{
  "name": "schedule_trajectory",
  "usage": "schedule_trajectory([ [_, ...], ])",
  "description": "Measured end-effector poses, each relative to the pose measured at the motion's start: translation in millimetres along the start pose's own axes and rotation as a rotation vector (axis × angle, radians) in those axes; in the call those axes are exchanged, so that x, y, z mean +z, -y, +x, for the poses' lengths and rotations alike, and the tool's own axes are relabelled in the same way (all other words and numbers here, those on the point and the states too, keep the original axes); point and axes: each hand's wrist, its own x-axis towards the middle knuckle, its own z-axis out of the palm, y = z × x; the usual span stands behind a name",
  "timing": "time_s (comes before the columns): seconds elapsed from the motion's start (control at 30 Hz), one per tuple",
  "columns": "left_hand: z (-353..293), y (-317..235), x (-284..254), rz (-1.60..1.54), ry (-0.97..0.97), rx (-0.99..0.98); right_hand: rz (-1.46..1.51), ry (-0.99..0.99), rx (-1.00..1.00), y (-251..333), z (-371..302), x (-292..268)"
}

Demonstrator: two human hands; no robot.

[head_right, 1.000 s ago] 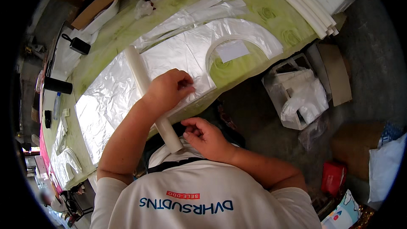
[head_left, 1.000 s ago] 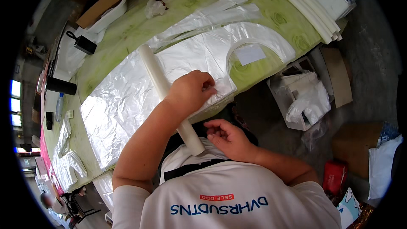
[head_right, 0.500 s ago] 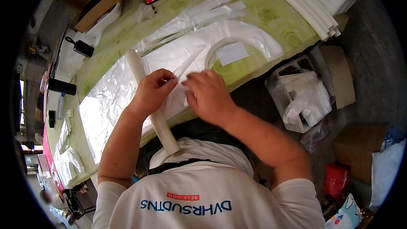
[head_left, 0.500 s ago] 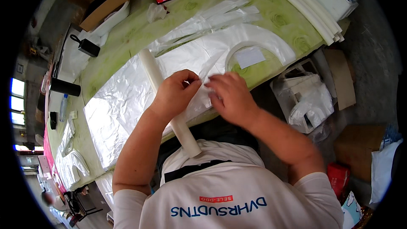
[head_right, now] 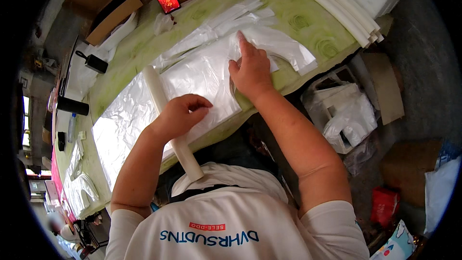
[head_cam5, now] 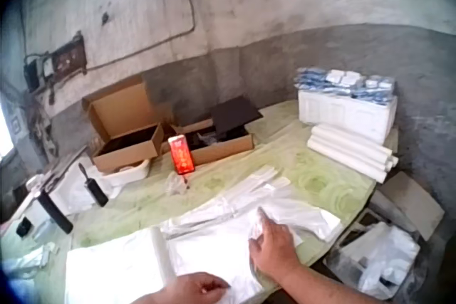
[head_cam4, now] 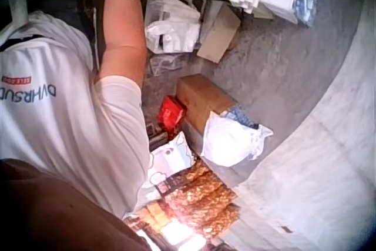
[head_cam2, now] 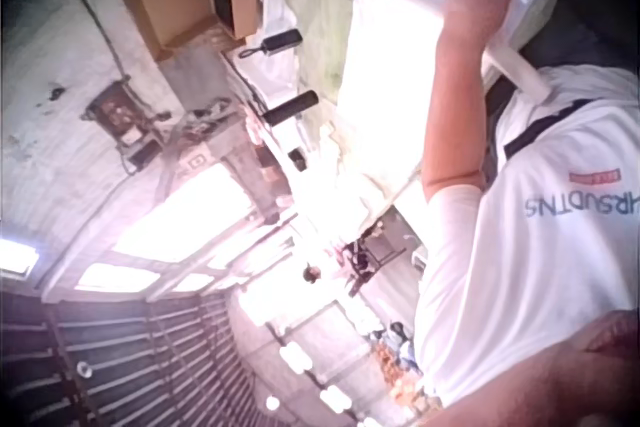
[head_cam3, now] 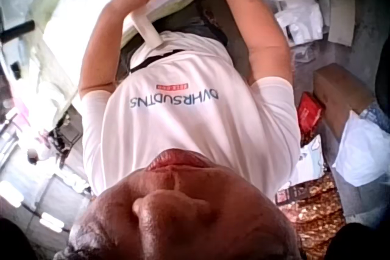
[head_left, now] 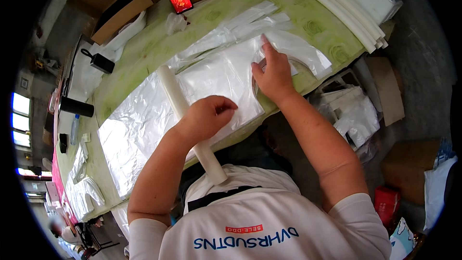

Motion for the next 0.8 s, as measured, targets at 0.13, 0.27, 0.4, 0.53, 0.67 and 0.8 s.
schedule_trajectory([
  [0.13, 20.2, -29.5, -4.8, -0.006, -0.207, 0.113, 0.071, -0.005, 0.122, -5.1, 6.4, -1.7],
  [0.27, 72.9, -43.5, -3.2, -0.150, -0.522, 0.121, -0.092, -0.019, -0.151, 7.9, 1.5, -4.3],
  [0.4, 109.0, -56.6, -9.0, -0.139, -0.494, 0.129, -0.115, 0.039, -0.248, -1.4, -4.2, -0.5],
  [0.53, 97.7, -49.6, -17.5, -0.483, -0.546, 0.057, 0.108, -0.055, -0.132, -3.1, 0.9, 3.9],
  [0.67, 37.1, -17.4, -61.9, -0.924, -0.686, 0.139, 0.524, -0.247, 0.294, -34.0, 5.7, 9.4],
  [0.8, -64.9, 52.7, -100.2, -1.091, -0.937, 0.335, 0.802, -0.278, 0.498, -28.8, 2.4, -10.6],
])
